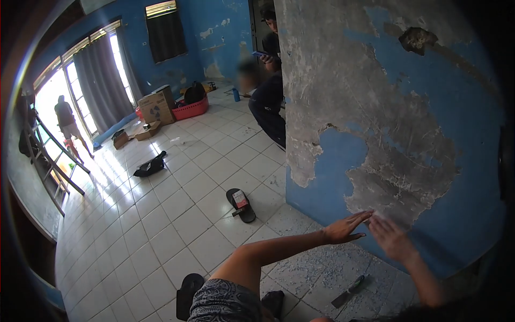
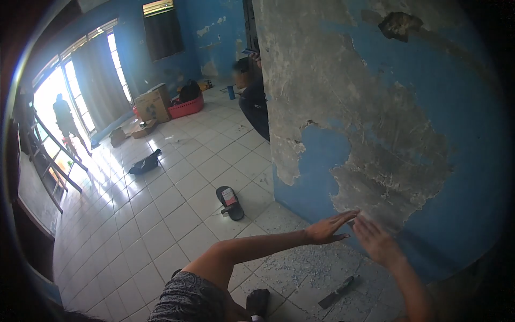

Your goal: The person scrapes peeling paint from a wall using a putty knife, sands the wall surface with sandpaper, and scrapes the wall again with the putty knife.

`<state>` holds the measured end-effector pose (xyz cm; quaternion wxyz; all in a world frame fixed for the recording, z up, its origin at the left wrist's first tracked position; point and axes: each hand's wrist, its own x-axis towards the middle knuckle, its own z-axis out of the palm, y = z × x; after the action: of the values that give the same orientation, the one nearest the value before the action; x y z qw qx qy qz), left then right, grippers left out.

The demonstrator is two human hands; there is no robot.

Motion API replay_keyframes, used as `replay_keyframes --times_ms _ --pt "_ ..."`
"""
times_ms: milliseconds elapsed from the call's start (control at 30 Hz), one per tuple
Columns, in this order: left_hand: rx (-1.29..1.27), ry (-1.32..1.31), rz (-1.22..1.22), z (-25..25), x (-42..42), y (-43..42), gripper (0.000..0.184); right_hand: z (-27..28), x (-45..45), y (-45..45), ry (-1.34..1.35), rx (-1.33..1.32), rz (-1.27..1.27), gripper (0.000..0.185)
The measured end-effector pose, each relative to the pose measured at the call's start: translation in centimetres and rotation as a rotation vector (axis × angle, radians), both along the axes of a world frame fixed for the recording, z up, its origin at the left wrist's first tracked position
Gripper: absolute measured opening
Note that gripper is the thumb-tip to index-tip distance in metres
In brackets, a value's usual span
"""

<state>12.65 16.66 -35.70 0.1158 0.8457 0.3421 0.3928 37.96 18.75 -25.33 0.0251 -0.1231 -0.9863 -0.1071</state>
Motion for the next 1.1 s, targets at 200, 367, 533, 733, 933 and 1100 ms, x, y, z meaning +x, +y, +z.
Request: replay_keyframes --times_ms 200,367,533,733,933,1100 --pt "0.56 0.252 -0.063 7.5 -5.0 3.8 0.077 9.7 4.1 4.5 0.344 0.41 -0.205 0.058" --pt "0.715 0.259 0.1 19.7 -4.8 5.2 0.067 10.5 3.8 9.1 0.387 0.769 -0.417 0.06" --pt "0.971 -0.107 0.473 27.6 -4.6 5.1 0.058 5.1 2.2 10.3 0.346 0.643 -0.311 0.076" --pt "0.857 -0.914 0.904 25.0 -8.4 7.8 0.045 -3.8 5.5 8.4 0.055 0.056 -0.306 0.08" --pt "0.851 -0.685 1.29 16.1 -21.1 7.4 0.043 3.5 9.7 9.9 0.276 0.796 -0.429 0.071" --pt "0.205 -0.816 1.625 6.3 -25.4 3.5 0.062 7.1 4.3 9.5 0.588 0.81 -0.408 0.073"
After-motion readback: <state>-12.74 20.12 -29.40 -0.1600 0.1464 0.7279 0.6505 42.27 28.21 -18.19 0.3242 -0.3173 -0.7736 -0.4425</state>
